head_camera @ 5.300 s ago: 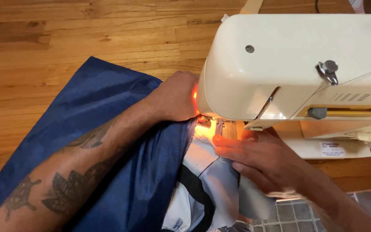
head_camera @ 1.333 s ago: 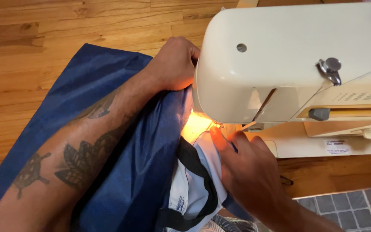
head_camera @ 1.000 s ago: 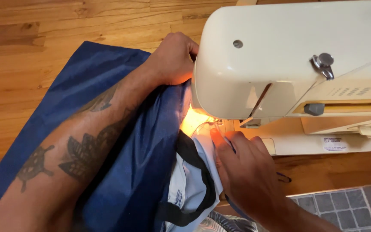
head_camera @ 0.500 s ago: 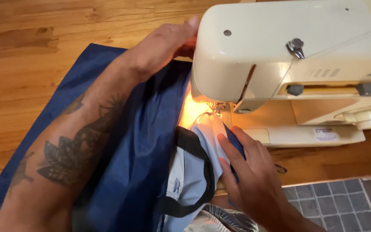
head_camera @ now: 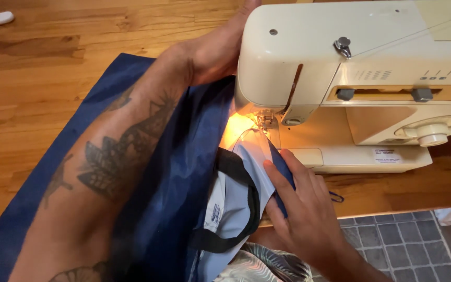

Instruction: Sewing a blue fabric bag using a sewing machine and trimming threads with scissors

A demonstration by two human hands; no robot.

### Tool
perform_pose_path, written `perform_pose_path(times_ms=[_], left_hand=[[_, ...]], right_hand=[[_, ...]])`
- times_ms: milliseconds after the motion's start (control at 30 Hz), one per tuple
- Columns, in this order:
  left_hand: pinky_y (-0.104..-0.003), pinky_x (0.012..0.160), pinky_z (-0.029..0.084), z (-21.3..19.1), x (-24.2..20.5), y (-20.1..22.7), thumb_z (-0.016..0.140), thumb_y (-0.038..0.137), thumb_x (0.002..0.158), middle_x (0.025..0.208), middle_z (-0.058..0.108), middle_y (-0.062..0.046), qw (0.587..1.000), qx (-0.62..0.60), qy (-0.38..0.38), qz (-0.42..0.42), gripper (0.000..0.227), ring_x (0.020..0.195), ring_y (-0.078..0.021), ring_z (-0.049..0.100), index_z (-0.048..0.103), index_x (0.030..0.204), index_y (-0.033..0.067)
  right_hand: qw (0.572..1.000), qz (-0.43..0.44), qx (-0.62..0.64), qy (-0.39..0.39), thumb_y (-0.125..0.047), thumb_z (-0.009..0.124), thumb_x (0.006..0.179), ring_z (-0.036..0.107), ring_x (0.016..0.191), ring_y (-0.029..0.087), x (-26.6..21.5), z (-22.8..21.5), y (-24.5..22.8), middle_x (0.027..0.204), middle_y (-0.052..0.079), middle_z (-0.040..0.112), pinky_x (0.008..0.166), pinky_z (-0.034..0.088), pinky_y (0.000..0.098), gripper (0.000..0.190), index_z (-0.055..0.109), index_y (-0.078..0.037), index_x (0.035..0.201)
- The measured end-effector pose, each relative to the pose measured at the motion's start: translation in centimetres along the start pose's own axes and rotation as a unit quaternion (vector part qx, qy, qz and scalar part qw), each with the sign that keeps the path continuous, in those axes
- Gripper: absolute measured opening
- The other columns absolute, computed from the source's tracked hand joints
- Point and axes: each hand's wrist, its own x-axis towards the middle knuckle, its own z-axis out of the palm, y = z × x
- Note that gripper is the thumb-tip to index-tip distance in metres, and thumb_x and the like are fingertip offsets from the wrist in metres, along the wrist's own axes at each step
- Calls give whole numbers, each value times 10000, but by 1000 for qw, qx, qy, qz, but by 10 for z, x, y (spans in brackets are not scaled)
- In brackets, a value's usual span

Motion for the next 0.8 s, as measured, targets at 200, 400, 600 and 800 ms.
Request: perform_pose_path(times_ms=[200, 400, 600, 800], left_hand=[[-511, 1415, 357, -3, -15, -14, 294, 842, 981, 1767, 589, -230, 996, 19, 18, 81, 1138, 1679, -334, 555, 534, 1709, 1], [-527, 1375, 539, -8, -25, -58, 482, 570, 1215, 1761, 650, -146, 985, -51, 67, 153, 674, 1624, -328, 654, 487, 1763, 177], [-356, 1094, 580, -1, -41, -60, 458, 97, 1189, 1351, 824, -27, 890, 403, 164, 133, 348, 1264, -155, 727, 769, 1343, 81], [-834, 1343, -102, 6, -66, -65, 644, 88, 1022, 1769, 602, -122, 818, 551, 147, 71, 501, 1753, -404, 344, 725, 1514, 148]], right_hand=[[1000, 15, 4, -2, -230, 751, 1015, 630, 1469, 473, -4, -1, 1, 1786, 285, 501, 1014, 532, 578, 707, 556, -148, 1690], [998, 32, 43, 19, -316, 758, 1075, 671, 1384, 426, 4, -12, 5, 1819, 201, 537, 1142, 502, 561, 669, 575, -140, 1694], [947, 237, 214, 39, -311, 580, 1144, 622, 1486, 263, 24, -48, 50, 1583, 125, 711, 1285, 411, 404, 498, 727, -90, 1565], [941, 193, 75, 267, -19, 722, 1349, 763, 1159, 266, -38, -71, 110, 1286, 190, 793, 1041, 572, 348, 107, 785, 47, 1292]])
